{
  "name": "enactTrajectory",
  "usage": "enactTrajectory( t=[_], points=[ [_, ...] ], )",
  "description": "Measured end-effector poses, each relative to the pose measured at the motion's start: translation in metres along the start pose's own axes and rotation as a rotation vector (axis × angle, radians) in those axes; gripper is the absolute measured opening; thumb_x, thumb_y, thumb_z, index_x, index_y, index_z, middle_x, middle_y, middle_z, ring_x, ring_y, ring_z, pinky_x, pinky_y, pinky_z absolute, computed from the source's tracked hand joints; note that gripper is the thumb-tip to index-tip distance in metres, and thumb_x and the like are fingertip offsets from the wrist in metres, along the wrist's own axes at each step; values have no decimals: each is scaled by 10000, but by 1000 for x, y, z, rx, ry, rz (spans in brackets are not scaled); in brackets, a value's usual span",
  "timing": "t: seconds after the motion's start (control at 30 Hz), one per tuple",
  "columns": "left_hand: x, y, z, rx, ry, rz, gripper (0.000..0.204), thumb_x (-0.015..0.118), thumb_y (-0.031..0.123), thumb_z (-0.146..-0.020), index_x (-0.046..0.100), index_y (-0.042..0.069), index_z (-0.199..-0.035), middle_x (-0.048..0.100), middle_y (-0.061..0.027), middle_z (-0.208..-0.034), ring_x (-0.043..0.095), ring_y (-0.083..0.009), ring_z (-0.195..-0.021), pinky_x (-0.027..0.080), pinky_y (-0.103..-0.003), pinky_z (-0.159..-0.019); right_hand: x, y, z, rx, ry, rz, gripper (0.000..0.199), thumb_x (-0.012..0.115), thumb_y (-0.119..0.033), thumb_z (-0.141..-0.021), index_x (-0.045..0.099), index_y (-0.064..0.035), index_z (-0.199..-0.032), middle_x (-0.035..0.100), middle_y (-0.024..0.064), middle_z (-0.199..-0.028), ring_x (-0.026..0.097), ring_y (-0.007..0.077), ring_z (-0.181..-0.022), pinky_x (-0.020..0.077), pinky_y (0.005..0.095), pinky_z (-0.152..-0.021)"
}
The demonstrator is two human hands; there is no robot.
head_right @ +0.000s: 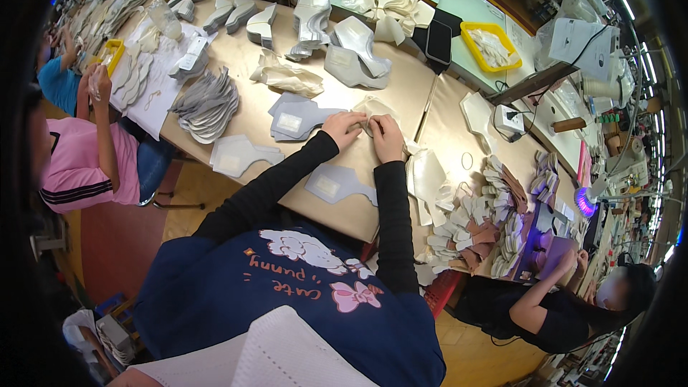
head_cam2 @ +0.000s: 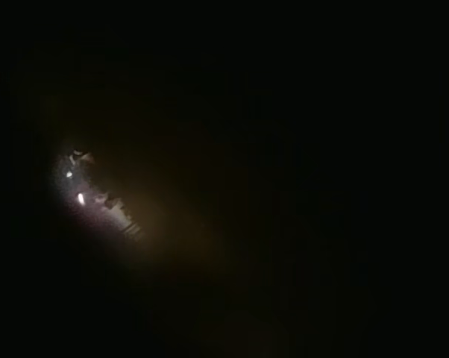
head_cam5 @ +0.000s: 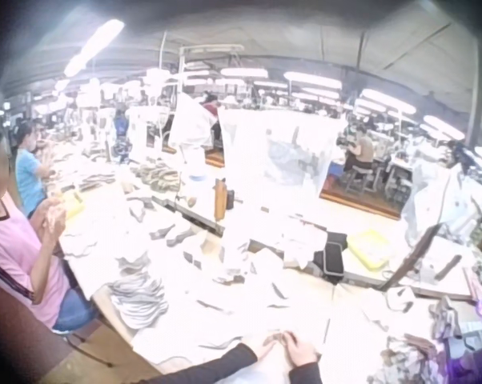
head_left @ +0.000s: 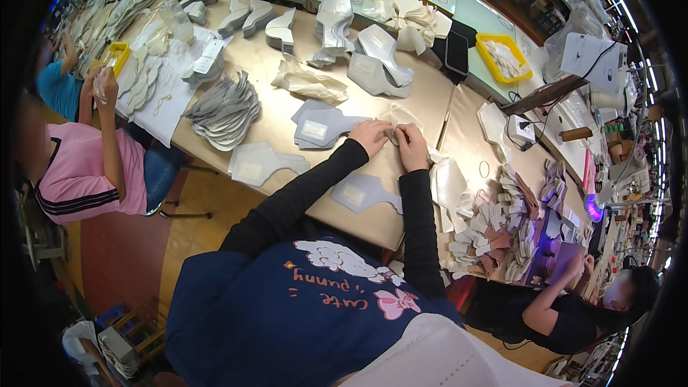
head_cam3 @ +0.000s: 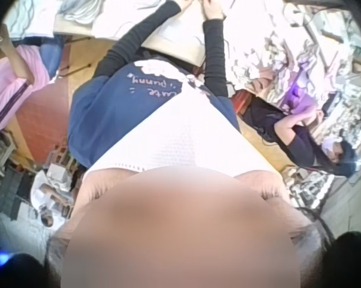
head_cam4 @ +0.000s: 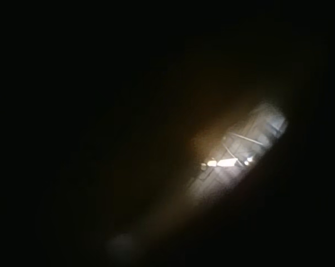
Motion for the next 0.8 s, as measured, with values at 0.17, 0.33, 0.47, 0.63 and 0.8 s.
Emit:
enactTrajectory(
  t=[0.17,0.33,0.47,0.63,0.8],
  points=[
    [0,2,0,-10,-29,-26,342,650,225,-846,654,143,-1178,634,-25,-1274,584,-263,-1132,420,-419,-957,-1,0,0,65,-17,-27,105,623,-120,-906,643,-20,-929,598,111,-843,595,281,-793,466,339,-714],
    [-1,4,1,-7,-10,-31,340,644,216,-845,659,134,-1175,641,-30,-1267,591,-259,-1123,428,-409,-949,0,-1,0,34,18,-33,99,617,-113,-908,639,-22,-938,597,114,-849,598,286,-800,466,344,-720],
    [-2,3,1,-9,-14,1,328,646,217,-846,661,138,-1164,642,-24,-1263,592,-260,-1116,425,-415,-945,0,1,-1,-17,-2,19,88,604,-65,-915,624,6,-965,583,110,-852,588,236,-771,462,304,-707],
    [-2,4,2,7,4,-26,359,649,212,-839,663,129,-1187,652,-17,-1257,608,-238,-1079,444,-386,-925,0,2,-1,-23,-2,4,86,600,-59,-912,620,8,-963,584,113,-861,588,245,-780,462,307,-714],
    [-3,4,2,12,-3,-23,358,647,216,-842,663,131,-1189,648,-18,-1266,606,-241,-1076,438,-384,-936,1,1,-2,-19,12,5,96,597,-101,-910,637,-22,-947,592,120,-866,597,300,-820,464,352,-726]
  ],
)
Point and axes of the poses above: each hand's wrist, its own z-axis away from the middle knuckle, its own x-axis out of the palm, y = z × x, the point moved 2 cm from there along -z, towards the middle knuckle
